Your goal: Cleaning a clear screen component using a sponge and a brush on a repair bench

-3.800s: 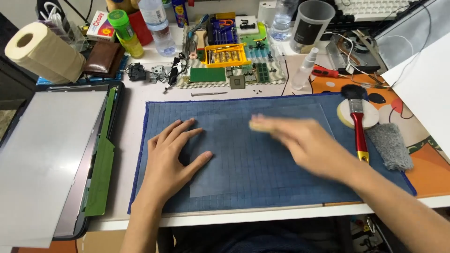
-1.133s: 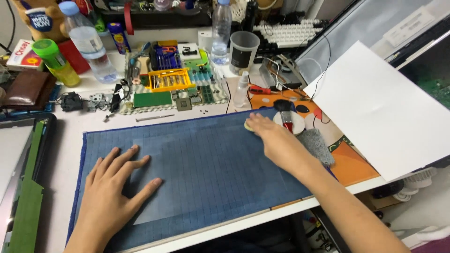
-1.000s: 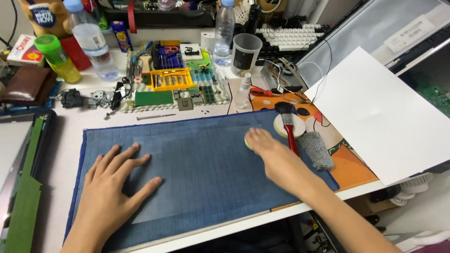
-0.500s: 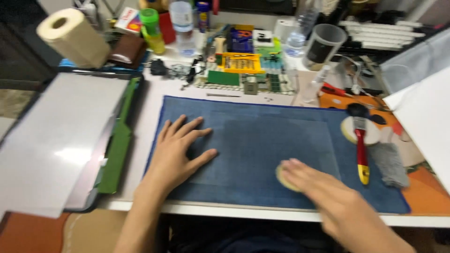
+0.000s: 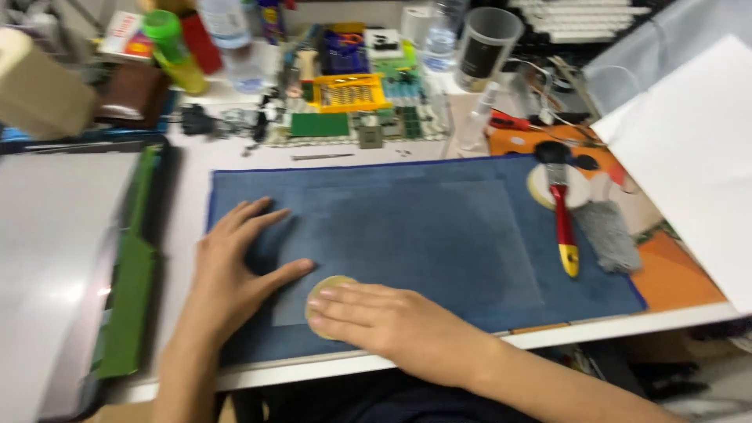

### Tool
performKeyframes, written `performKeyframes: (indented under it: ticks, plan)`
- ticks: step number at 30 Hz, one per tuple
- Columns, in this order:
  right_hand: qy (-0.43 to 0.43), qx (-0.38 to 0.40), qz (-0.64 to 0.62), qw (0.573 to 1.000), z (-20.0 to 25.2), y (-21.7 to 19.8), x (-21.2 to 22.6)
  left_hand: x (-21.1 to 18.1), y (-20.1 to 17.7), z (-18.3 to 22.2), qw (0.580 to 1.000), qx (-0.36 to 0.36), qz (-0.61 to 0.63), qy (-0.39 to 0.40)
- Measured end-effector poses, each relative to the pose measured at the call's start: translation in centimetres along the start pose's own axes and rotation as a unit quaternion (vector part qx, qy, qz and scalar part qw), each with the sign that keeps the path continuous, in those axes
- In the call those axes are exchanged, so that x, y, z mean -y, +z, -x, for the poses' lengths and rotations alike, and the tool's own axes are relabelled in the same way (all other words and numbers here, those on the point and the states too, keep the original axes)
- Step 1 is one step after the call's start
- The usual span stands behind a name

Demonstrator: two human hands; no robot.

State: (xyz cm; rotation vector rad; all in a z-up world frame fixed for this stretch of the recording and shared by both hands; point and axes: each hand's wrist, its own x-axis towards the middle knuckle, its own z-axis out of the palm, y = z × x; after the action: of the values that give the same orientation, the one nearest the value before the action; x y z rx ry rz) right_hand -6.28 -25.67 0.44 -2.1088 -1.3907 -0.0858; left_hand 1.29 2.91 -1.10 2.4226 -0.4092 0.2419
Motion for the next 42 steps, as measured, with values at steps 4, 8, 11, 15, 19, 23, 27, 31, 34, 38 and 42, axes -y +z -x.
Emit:
performKeyframes:
  ticks: [4, 8, 11, 15, 19, 23, 27, 31, 34, 38, 42]
  plan:
    - [0.103, 0.020, 0.012, 0.994, 10.0, -6.3, 0.4, -1.9, -0.6, 0.0, 1.000, 0.004, 0.030, -0.002]
    - [0.292, 0.040, 0.048, 0.954, 18.1, -10.9, 2.5, -4.8, -0.7, 0.5, 0.997, -0.004, -0.004, -0.074]
    - [0.387, 0.015, 0.041, 0.921, 19.5, -11.6, 3.7, -9.8, -2.0, -0.3, 0.967, 0.040, 0.069, -0.243]
    - [0.459, -0.160, 0.032, 0.873, 16.3, -11.2, 4.2, -9.0, -2.0, 1.0, 0.967, -0.018, 0.025, -0.254]
    - [0.605, -0.304, -0.182, 0.713, 12.9, -10.5, 3.9, -9.4, -2.5, 0.9, 0.945, 0.000, 0.093, -0.313]
    - [0.667, -0.324, -0.194, 0.642, 10.7, -10.0, 3.7, -9.8, -3.2, 0.5, 0.941, -0.006, 0.078, -0.328]
    - [0.699, -0.344, -0.182, 0.600, 9.3, -9.8, 4.1, -11.0, -4.8, -0.5, 0.897, 0.034, 0.170, -0.407]
    - [0.649, -0.432, -0.263, 0.568, 8.8, -9.1, 3.6, -10.6, -5.6, -0.8, 0.880, 0.026, 0.210, -0.425]
    - [0.667, -0.438, -0.269, 0.540, 8.6, -9.0, 2.7, -9.2, -5.8, -0.8, 0.864, 0.017, 0.252, -0.435]
    - [0.670, -0.424, -0.269, 0.547, 8.3, -8.4, 1.9, -7.7, -6.4, -0.1, 0.833, -0.014, 0.351, -0.427]
    - [0.632, -0.353, -0.118, 0.680, 9.2, -7.1, 1.3, -6.3, -5.6, 1.6, 0.807, -0.053, 0.398, -0.433]
